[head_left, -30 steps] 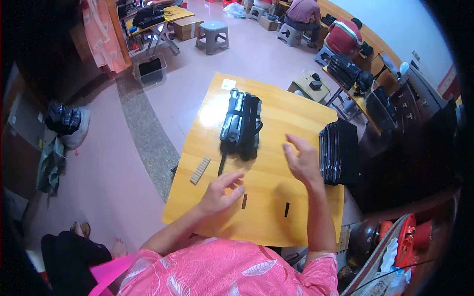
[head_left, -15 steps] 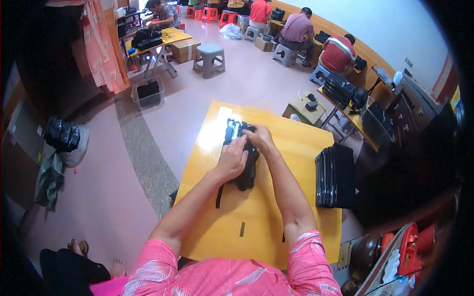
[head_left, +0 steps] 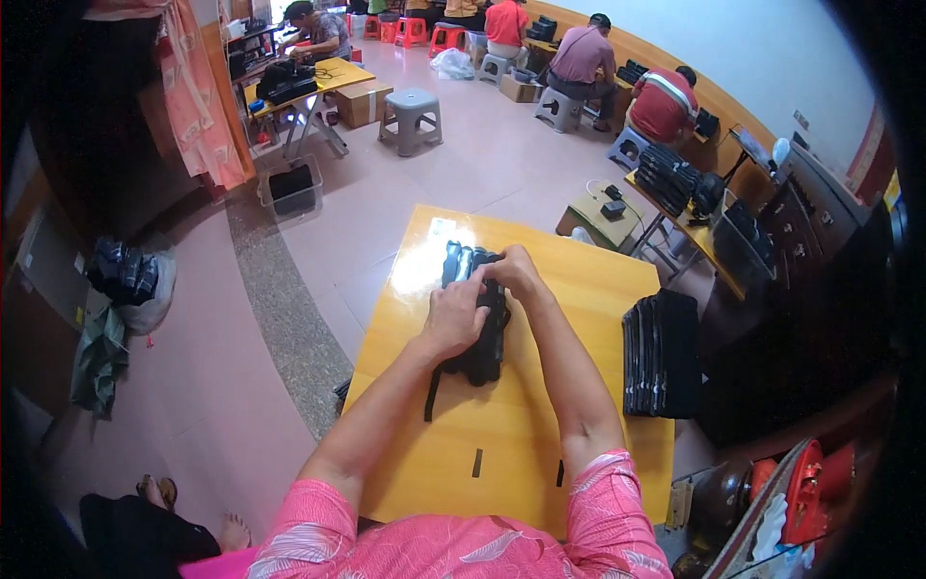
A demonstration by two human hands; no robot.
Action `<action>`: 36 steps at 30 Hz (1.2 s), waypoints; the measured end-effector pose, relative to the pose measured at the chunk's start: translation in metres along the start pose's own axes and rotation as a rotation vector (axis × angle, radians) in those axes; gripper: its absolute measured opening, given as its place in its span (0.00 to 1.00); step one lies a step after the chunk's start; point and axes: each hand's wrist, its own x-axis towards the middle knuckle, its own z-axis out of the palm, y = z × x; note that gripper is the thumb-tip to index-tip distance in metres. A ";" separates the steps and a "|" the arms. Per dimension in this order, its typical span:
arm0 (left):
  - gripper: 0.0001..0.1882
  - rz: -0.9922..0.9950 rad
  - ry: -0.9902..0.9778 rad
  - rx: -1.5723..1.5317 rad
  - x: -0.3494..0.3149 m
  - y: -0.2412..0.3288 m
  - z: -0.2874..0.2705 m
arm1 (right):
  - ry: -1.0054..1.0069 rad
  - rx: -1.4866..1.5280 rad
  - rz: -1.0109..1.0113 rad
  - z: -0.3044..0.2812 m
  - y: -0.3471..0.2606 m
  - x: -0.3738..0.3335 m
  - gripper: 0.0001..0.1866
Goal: Inspecting and sorting textile straps and components on a workbench in a manufacturing setting.
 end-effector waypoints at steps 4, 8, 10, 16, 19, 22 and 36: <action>0.33 0.042 0.053 0.063 -0.005 -0.013 0.009 | -0.074 0.379 0.080 0.003 -0.010 -0.013 0.09; 0.28 -0.059 -0.039 0.112 -0.004 -0.005 0.007 | -0.114 0.725 -0.026 -0.005 0.009 -0.021 0.07; 0.26 -0.075 -0.054 0.109 -0.004 0.001 0.002 | -0.141 0.743 -0.195 -0.010 0.014 -0.030 0.09; 0.21 -0.076 -0.063 0.072 -0.002 0.003 0.007 | -0.133 0.907 -0.491 -0.062 -0.047 -0.113 0.12; 0.21 -0.146 -0.149 0.016 0.004 -0.013 0.005 | -0.191 0.273 -0.841 -0.074 -0.087 -0.176 0.16; 0.22 -0.086 -0.084 0.051 -0.005 -0.017 0.006 | -0.151 0.143 -1.037 -0.058 -0.092 -0.229 0.12; 0.22 -0.038 -0.231 -0.026 -0.010 -0.012 -0.005 | 0.690 0.883 -0.564 -0.056 -0.054 -0.252 0.17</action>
